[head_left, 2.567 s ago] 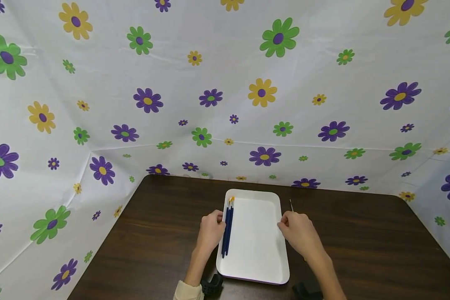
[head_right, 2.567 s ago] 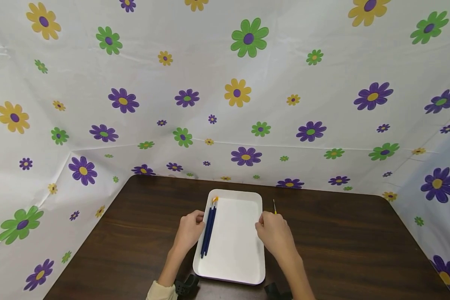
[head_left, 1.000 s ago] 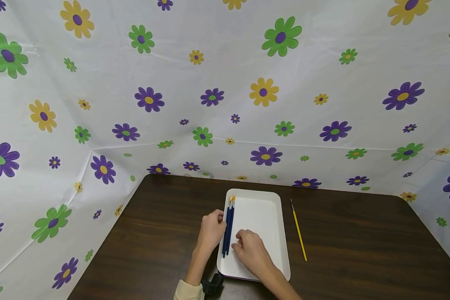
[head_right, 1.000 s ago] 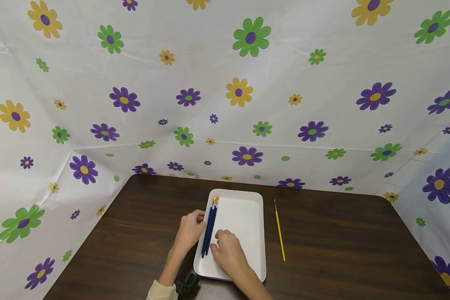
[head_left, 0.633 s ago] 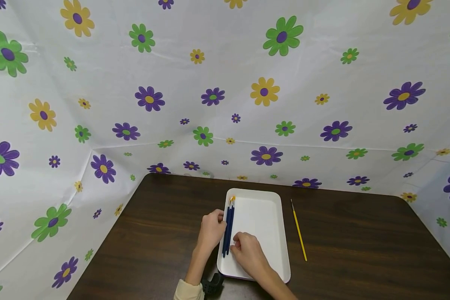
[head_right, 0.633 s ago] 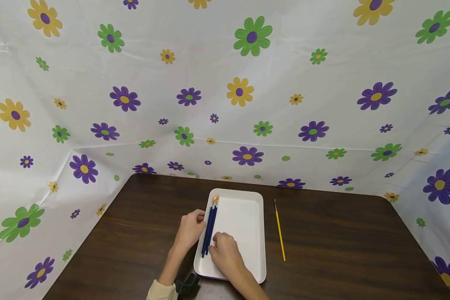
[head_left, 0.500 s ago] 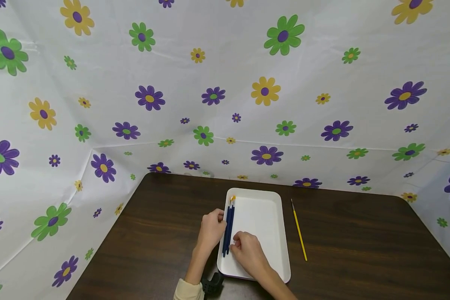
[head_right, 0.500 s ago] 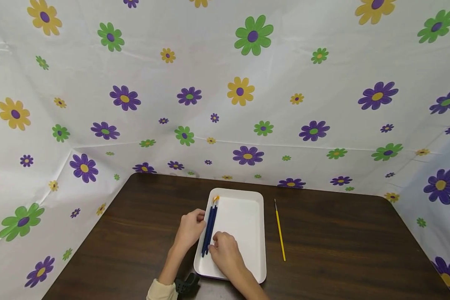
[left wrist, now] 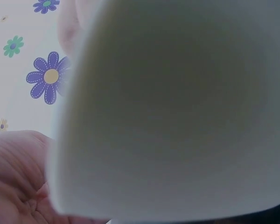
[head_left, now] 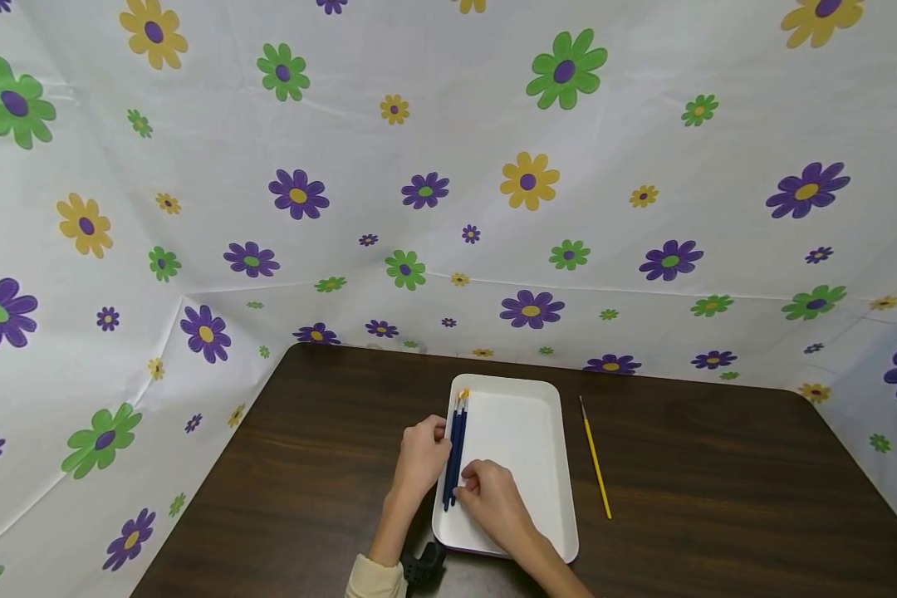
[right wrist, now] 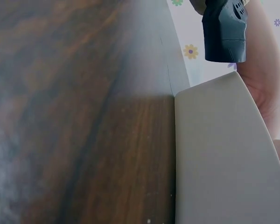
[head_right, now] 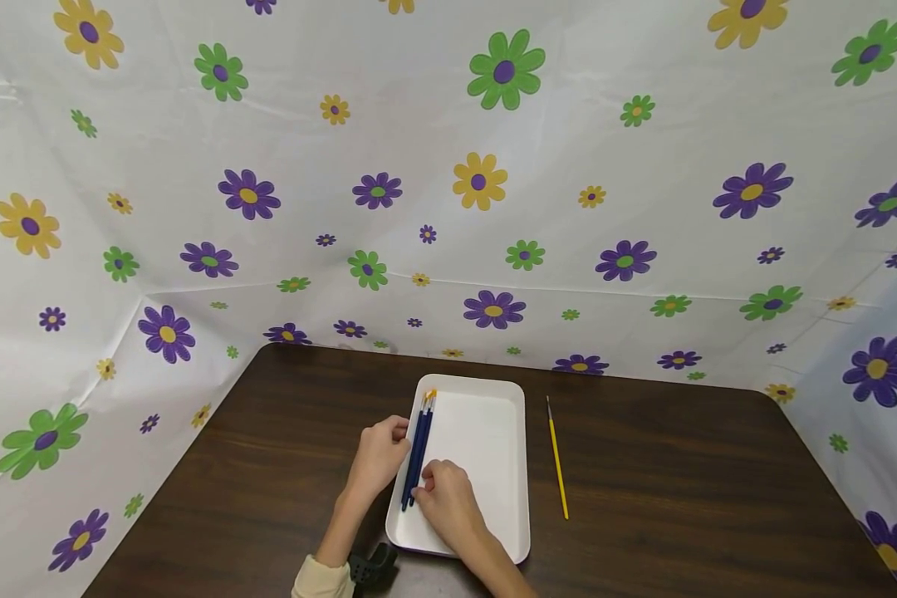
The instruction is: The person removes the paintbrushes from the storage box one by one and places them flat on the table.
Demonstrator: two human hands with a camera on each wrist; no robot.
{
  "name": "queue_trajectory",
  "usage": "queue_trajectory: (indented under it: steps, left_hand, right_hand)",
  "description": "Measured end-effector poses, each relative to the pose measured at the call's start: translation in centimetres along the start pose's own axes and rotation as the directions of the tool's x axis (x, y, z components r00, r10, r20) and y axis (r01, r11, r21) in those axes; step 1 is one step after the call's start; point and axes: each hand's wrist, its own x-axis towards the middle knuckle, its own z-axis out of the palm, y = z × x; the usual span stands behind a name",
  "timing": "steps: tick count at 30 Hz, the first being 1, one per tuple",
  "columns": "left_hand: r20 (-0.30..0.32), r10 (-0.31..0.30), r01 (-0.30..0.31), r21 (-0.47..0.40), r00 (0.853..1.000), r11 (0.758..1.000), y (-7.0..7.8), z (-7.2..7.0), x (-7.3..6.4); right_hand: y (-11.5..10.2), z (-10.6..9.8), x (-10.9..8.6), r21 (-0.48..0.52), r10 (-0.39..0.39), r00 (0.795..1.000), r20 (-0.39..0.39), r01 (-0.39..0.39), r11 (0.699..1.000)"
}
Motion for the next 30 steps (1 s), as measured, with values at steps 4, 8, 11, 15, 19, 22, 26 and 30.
queue_trajectory:
  steps: [4,8,11,15,19,22,26,30]
  left_hand:
    - [-0.003,0.001,-0.001,0.007,1.0,1.0,-0.05,0.0,-0.01]
    - [-0.008,0.011,-0.011,0.02,1.0,1.0,-0.19,0.01,0.01]
    - [-0.011,0.018,-0.018,0.027,1.0,0.999,-0.26,-0.01,0.02]
    - [-0.011,0.023,-0.023,0.02,1.0,1.0,-0.26,-0.06,0.08]
    - [-0.005,0.016,-0.016,0.013,1.0,1.0,-0.2,-0.06,0.12]
    - [0.0,0.007,-0.007,0.01,1.0,1.0,-0.19,0.01,0.13]
    - [-0.001,0.001,-0.001,0.006,1.0,1.0,-0.11,0.1,0.09]
    - [-0.001,-0.001,0.001,0.002,1.0,1.0,-0.04,0.13,0.05]
  right_hand:
    - [-0.02,0.12,0.13,0.012,0.009,1.0,0.022,-0.01,1.0]
    - [-0.13,0.18,0.35,0.0,0.02,0.999,0.036,-0.021,1.0]
    - [-0.26,0.21,0.55,-0.01,0.029,0.999,0.042,-0.028,1.0]
    - [-0.47,0.22,0.84,-0.034,0.037,0.998,0.052,-0.036,0.999]
    - [-0.63,0.21,1.01,-0.054,0.046,0.997,0.063,-0.043,0.998]
    - [-0.74,0.19,1.0,-0.06,0.046,0.997,0.066,-0.042,0.997]
    - [-0.84,0.14,0.94,-0.065,0.046,0.997,0.056,-0.042,0.997]
    - [-0.96,0.0,1.0,-0.073,0.082,0.995,0.052,-0.078,0.994]
